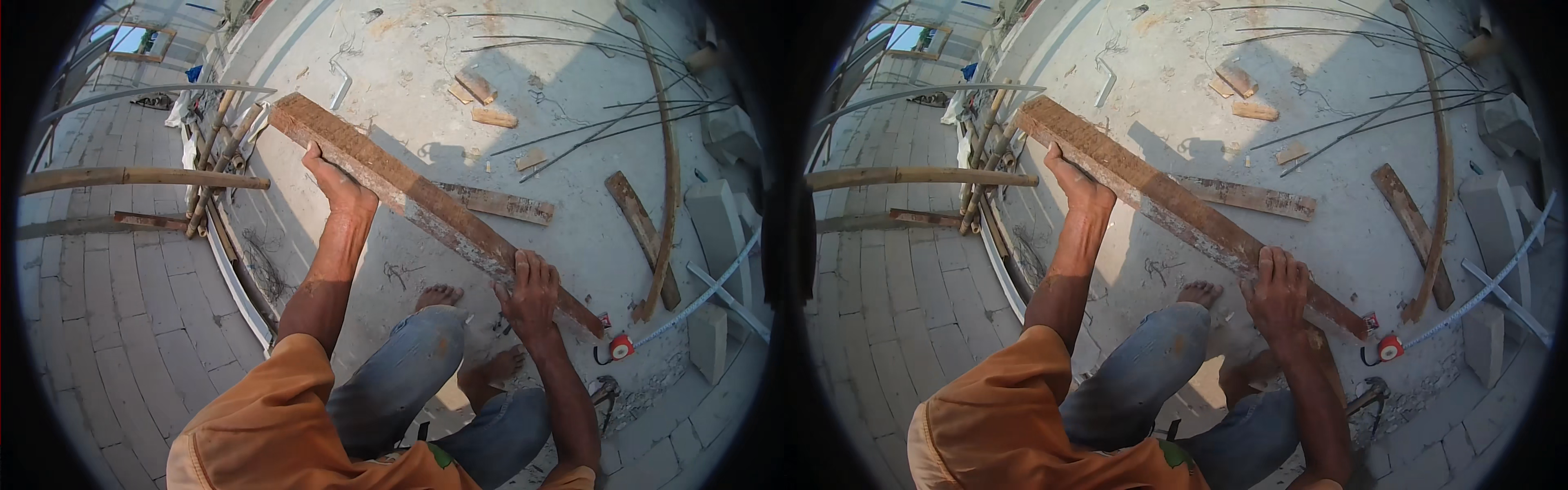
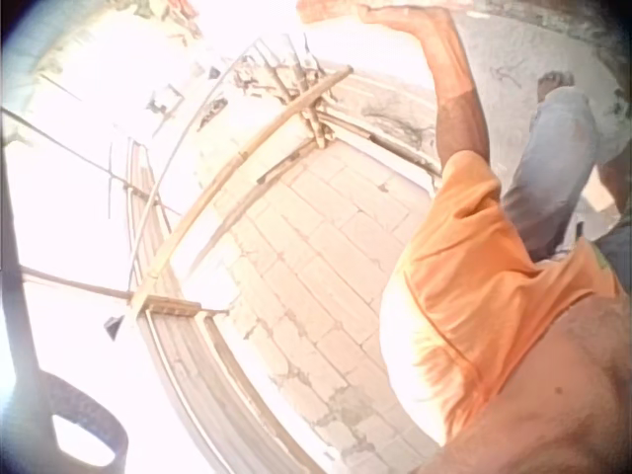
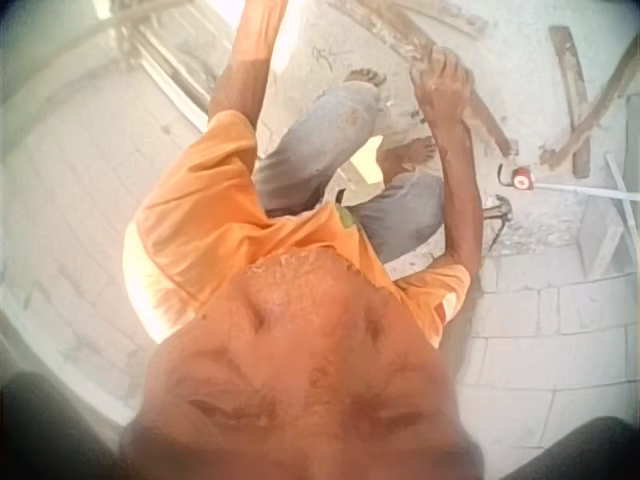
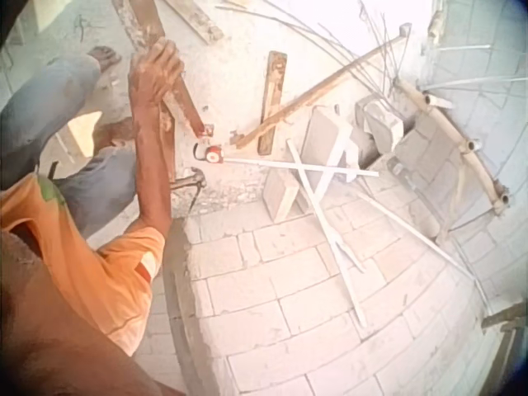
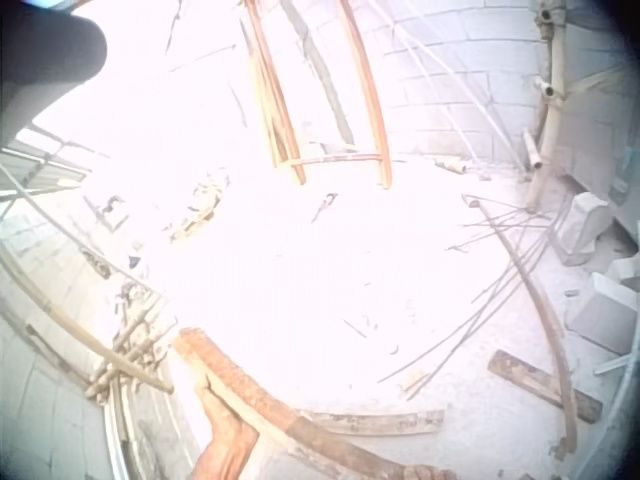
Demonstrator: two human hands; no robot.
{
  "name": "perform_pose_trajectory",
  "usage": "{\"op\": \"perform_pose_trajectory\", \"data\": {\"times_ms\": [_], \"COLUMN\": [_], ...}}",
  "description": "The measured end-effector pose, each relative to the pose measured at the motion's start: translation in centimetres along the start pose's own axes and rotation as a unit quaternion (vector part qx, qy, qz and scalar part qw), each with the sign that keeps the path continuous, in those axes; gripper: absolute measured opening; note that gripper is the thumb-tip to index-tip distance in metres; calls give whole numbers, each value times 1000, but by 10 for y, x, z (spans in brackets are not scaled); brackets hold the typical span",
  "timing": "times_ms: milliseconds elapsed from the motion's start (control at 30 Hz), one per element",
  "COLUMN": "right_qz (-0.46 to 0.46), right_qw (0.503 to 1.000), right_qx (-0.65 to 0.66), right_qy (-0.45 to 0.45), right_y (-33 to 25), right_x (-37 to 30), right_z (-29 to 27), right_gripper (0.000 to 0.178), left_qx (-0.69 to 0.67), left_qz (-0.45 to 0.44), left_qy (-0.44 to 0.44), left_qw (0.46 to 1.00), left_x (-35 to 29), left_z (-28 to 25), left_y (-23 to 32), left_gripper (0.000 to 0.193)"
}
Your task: The person measures wooden planks using a measuring tape, handles a hammer, and cuts a wooden plank with a hand saw.
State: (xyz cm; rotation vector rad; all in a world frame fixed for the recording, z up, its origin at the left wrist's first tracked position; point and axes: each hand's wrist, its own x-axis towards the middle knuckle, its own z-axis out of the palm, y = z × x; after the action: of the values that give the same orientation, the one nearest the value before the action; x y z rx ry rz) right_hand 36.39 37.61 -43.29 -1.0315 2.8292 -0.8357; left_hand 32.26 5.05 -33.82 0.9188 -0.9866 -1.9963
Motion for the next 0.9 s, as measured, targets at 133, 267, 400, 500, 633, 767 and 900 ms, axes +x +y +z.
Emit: {"op": "perform_pose_trajectory", "data": {"times_ms": [133,267,400,500,633,767,900], "right_qz": [112,273,353,413,445,465,496], "right_qw": [993,961,934,902,873,855,826], "right_qx": [31,30,-4,-54,-58,-55,-43], "right_qy": [7,-22,-57,-115,-191,-225,-264], "right_y": [-30,-41,-47,-47,-51,-53,-72], "right_x": [-35,-116,-208,-250,-258,-259,-220], "right_z": [-81,-159,-210,-240,-268,-263,-252], "right_gripper": [70,65,62,60,54,46,37], "left_qx": [33,64,102,158,182,218,335], "left_qz": [67,111,175,177,185,153,74], "left_qy": [-76,-141,-188,-204,-201,-221,-245], "left_qw": [994,982,961,950,945,938,907], "left_x": [-23,-36,-34,-23,14,52,120], "left_z": [69,133,185,211,232,233,211], "left_y": [97,187,274,342,401,391,356], "left_gripper": [52,56,60,66,68,68,71]}}
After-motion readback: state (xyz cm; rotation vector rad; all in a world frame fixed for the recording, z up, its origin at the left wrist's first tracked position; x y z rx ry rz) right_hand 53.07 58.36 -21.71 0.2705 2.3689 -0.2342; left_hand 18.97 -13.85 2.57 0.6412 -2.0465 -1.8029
